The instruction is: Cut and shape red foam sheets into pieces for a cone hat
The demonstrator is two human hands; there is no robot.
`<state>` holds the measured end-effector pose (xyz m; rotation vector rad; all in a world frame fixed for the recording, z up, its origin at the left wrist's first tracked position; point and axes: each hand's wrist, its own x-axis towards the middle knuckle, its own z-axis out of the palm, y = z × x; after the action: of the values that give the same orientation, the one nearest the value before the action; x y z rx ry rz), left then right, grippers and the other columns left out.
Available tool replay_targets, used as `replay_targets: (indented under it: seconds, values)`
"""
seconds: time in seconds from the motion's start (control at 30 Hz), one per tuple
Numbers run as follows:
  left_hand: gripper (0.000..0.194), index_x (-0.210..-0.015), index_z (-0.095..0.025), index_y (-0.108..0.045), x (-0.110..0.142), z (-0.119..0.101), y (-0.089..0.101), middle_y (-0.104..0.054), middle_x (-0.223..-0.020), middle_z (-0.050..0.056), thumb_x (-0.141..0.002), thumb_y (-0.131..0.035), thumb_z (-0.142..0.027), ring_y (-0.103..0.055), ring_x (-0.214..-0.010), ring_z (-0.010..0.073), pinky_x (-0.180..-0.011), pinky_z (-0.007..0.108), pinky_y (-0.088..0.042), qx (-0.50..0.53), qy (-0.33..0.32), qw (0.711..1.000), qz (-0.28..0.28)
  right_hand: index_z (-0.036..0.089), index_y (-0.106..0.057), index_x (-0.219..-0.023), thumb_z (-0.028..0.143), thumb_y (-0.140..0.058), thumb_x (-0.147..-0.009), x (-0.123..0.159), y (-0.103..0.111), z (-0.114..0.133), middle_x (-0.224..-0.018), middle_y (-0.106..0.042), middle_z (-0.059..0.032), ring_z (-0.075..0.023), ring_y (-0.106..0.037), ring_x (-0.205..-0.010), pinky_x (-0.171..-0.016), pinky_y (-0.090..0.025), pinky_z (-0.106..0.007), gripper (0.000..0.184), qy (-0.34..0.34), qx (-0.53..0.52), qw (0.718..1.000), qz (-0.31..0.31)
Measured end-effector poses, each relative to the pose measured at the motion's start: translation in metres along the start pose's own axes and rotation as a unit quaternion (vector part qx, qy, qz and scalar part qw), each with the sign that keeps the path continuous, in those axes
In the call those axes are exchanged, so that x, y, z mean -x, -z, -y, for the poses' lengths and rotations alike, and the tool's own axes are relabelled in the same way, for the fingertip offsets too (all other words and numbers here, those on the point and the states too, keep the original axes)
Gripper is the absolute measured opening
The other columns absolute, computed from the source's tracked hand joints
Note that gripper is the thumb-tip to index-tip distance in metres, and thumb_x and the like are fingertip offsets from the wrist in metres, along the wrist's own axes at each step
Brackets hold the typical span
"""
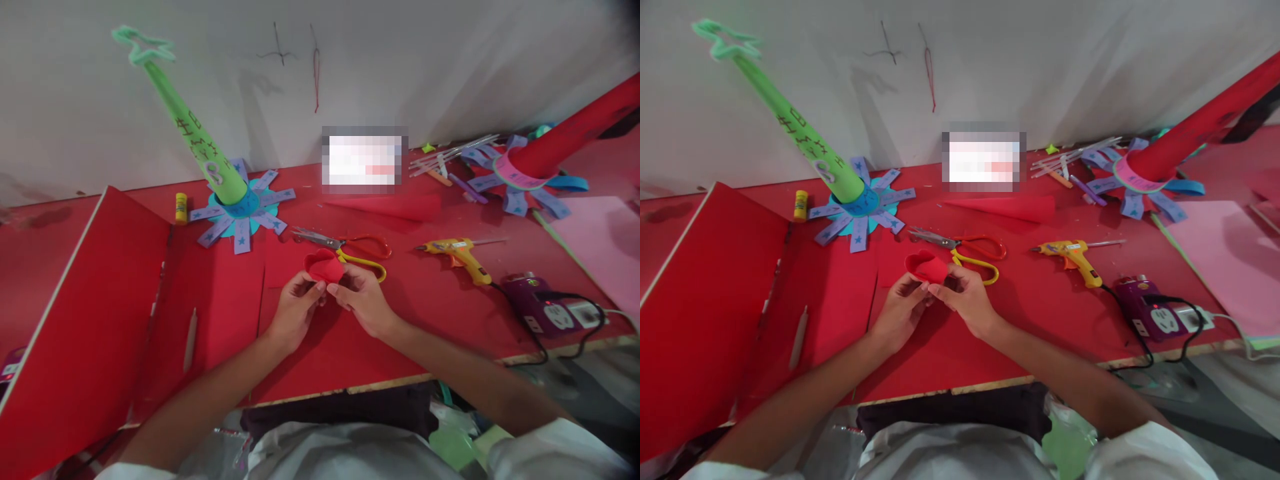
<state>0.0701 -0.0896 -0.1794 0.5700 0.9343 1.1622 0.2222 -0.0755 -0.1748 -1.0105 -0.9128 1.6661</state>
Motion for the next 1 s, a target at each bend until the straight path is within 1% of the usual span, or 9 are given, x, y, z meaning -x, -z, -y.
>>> replay_targets:
  seconds: [0.2,0.3,0.4,0.53,0.6,0.7,0.83,0.9,1.0]
  values:
    - [0.043,-0.083,-0.018,-0.071,0.001,-0.002,-0.001,-0.069,-0.082,-0.002,-0.067,-0.103,-0.042,-0.057,-0.071,0.0083,-0.064,0.021,-0.046,0.003,-0.009,1.0,-0.015,0.022,-0.075,-0.095,0.048,-0.098,-0.071,0.0,-0.002,-0.001,-0.075,-0.066,0.0014,-0.0122,-0.053,-0.06,-0.051,-0.04,-0.026,0.042,0.036,0.035,0.999,0.006]
    - [0.046,-0.09,-0.018,-0.071,0.002,0.002,-0.001,-0.068,-0.088,-0.001,-0.069,-0.102,-0.046,-0.055,-0.072,0.0091,-0.063,0.021,-0.047,-0.032,-0.017,0.999,0.007,0.021,-0.074,-0.086,0.05,-0.095,-0.076,-0.002,0.002,-0.005,-0.069,-0.061,0.0033,-0.0095,-0.046,-0.055,-0.048,-0.035,-0.024,0.037,0.053,0.044,0.997,-0.024]
    - [0.044,-0.103,-0.022,-0.069,0.001,0.007,0.005,-0.063,-0.091,-0.002,-0.081,-0.094,-0.05,-0.052,-0.07,0.0094,-0.06,0.021,-0.045,-0.093,-0.1,0.991,-0.02,0.02,-0.071,-0.08,0.05,-0.094,-0.077,-0.004,0.006,-0.005,-0.063,-0.055,0.0054,-0.0079,-0.041,-0.051,-0.046,-0.033,-0.023,0.037,0.063,0.034,0.996,-0.044]
    - [0.027,-0.116,-0.025,-0.068,-0.004,-0.004,0.021,-0.063,-0.105,0.002,-0.103,-0.072,-0.049,-0.059,-0.085,0.0116,-0.075,0.022,-0.052,-0.211,-0.303,0.922,-0.122,0.021,-0.069,-0.082,0.048,-0.097,-0.074,-0.008,0.012,0.004,-0.069,-0.057,0.005,-0.0079,-0.042,-0.055,-0.048,-0.035,-0.023,0.039,0.05,-0.036,0.998,-0.024]
    - [0.028,-0.125,-0.026,-0.069,-0.009,-0.016,0.03,-0.064,-0.117,0.006,-0.105,-0.069,-0.045,-0.064,-0.097,0.0148,-0.088,0.028,-0.057,-0.277,-0.395,0.871,-0.098,0.022,-0.068,-0.081,0.048,-0.099,-0.072,-0.01,0.015,0.008,-0.072,-0.058,0.0043,-0.0085,-0.045,-0.058,-0.05,-0.037,-0.023,0.042,0.018,-0.081,0.996,0.009]
    - [0.056,-0.15,-0.031,-0.06,-0.017,-0.03,0.036,-0.061,-0.145,0.012,-0.099,-0.077,-0.048,-0.066,-0.126,0.0248,-0.107,0.04,-0.057,-0.326,-0.464,0.823,0.026,0.022,-0.069,-0.084,0.047,-0.102,-0.07,-0.011,0.02,0.01,-0.072,-0.059,0.0042,-0.0089,-0.049,-0.06,-0.054,-0.04,-0.022,0.044,-0.029,-0.114,0.991,0.061]
    - [0.109,-0.172,-0.041,-0.031,-0.02,-0.03,0.036,-0.05,-0.169,0.016,-0.083,-0.092,-0.055,-0.053,-0.155,0.0355,-0.128,0.057,-0.045,-0.317,-0.389,0.845,0.183,0.021,-0.071,-0.084,0.049,-0.102,-0.072,-0.009,0.019,0.008,-0.075,-0.062,0.0034,-0.0079,-0.049,-0.059,-0.054,-0.04,-0.022,0.044,-0.049,-0.108,0.985,0.123]
    - [0.112,-0.171,-0.041,-0.031,-0.016,-0.026,0.034,-0.055,-0.165,0.016,-0.08,-0.095,-0.052,-0.057,-0.152,0.036,-0.124,0.056,-0.051,-0.313,-0.327,0.865,0.215,0.02,-0.07,-0.082,0.049,-0.102,-0.072,-0.007,0.017,0.006,-0.074,-0.061,0.0036,-0.0077,-0.047,-0.057,-0.053,-0.038,-0.022,0.044,-0.053,-0.1,0.982,0.152]
    - [0.095,-0.164,-0.036,-0.046,-0.008,-0.024,0.03,-0.068,-0.15,0.015,-0.083,-0.094,-0.044,-0.069,-0.138,0.0338,-0.113,0.051,-0.06,-0.307,-0.274,0.888,0.204,0.019,-0.072,-0.084,0.05,-0.102,-0.072,-0.005,0.014,0.004,-0.073,-0.062,0.0033,-0.0078,-0.047,-0.058,-0.052,-0.037,-0.022,0.045,-0.062,-0.087,0.98,0.169]
